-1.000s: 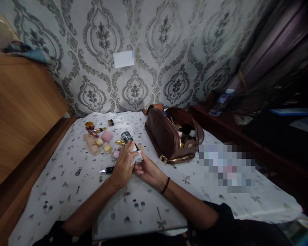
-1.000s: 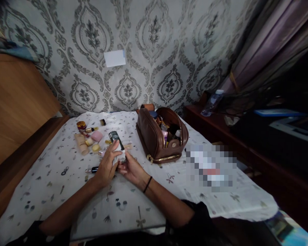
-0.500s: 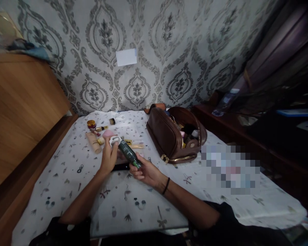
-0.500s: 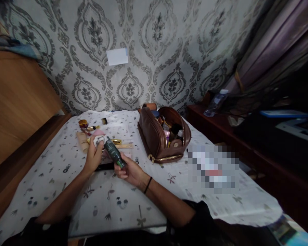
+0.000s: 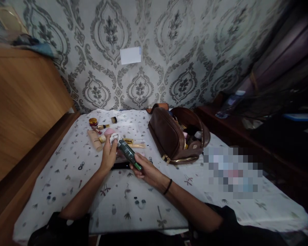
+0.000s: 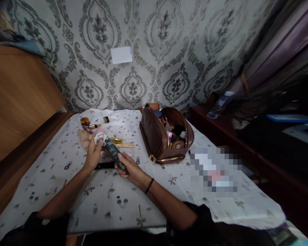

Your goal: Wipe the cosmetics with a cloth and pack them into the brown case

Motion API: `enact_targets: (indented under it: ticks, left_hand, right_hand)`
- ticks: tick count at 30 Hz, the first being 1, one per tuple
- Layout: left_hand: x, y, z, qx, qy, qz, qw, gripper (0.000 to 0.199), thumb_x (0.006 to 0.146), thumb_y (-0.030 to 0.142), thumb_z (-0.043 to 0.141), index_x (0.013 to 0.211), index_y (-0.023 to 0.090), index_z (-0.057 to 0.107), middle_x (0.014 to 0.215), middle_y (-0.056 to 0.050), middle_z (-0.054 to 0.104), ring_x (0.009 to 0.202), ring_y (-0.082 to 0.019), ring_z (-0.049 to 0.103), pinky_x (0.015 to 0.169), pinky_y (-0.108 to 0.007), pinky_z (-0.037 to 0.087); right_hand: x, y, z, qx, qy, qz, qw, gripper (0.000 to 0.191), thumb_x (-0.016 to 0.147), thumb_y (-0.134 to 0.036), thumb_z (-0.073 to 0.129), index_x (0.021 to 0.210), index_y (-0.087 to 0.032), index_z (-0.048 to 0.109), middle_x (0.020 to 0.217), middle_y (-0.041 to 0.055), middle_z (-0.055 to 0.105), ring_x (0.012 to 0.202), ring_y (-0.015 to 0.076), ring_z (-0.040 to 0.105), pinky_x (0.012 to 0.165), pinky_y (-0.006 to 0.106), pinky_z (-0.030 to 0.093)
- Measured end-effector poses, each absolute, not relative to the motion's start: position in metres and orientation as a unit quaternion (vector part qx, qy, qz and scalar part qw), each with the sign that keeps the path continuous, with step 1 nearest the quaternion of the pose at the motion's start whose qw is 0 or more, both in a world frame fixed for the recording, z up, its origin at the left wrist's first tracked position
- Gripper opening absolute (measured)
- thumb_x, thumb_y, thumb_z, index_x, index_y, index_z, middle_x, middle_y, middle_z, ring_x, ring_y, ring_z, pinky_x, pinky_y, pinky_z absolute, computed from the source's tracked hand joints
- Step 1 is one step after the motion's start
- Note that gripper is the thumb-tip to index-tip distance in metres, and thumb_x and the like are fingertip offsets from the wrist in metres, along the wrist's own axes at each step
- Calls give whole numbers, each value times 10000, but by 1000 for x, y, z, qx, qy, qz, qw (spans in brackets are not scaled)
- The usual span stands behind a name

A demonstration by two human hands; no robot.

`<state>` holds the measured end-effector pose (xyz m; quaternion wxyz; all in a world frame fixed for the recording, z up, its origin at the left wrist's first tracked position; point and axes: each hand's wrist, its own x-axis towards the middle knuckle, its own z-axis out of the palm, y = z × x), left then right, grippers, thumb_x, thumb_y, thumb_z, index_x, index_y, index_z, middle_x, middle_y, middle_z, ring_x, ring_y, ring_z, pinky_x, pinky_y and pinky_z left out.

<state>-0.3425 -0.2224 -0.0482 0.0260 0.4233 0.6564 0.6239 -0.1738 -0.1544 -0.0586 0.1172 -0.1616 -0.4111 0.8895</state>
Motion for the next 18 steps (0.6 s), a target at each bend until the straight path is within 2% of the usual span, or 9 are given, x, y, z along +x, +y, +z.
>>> enact_targets:
  ticks: [5, 10, 15, 18]
  left_hand:
    - [-336, -224, -45, 500, 653, 568, 1, 308, 1009, 393, 413, 1175, 202, 589, 1196, -91, 650, 1188, -228, 588, 1060, -383, 440]
    - [-326, -226, -50, 563, 672, 478, -56, 295, 1005, 342, 441, 1224, 211, 587, 1493, -140, 458, 1425, -262, 404, 1165, -466, 352]
    - [-305, -230, -56, 642, 651, 395, -92, 301, 991, 323, 485, 1262, 214, 559, 1528, -160, 443, 1471, -289, 350, 1207, -580, 238]
    - [-289, -232, -59, 706, 604, 355, -104, 246, 982, 279, 491, 1201, 197, 569, 1515, -176, 465, 1482, -284, 337, 1216, -592, 223]
  right_hand:
    - [-176, -152, -57, -164, -388, 897, 132, 483, 779, -608, 728, 911, -169, 574, 685, -7, 627, 399, 30, 341, 366, 161, 168]
    - [-177, -149, -61, -161, -345, 916, 125, 436, 814, -587, 703, 887, -167, 610, 686, 7, 634, 416, 45, 364, 368, 160, 179]
    - [-177, -143, -64, -191, -263, 937, 128, 328, 863, -497, 692, 851, -183, 598, 636, -28, 600, 419, 55, 394, 371, 154, 208]
    - [-179, -140, -63, -219, -213, 941, 146, 278, 880, -450, 690, 891, -183, 615, 599, -50, 575, 432, 62, 438, 360, 149, 216]
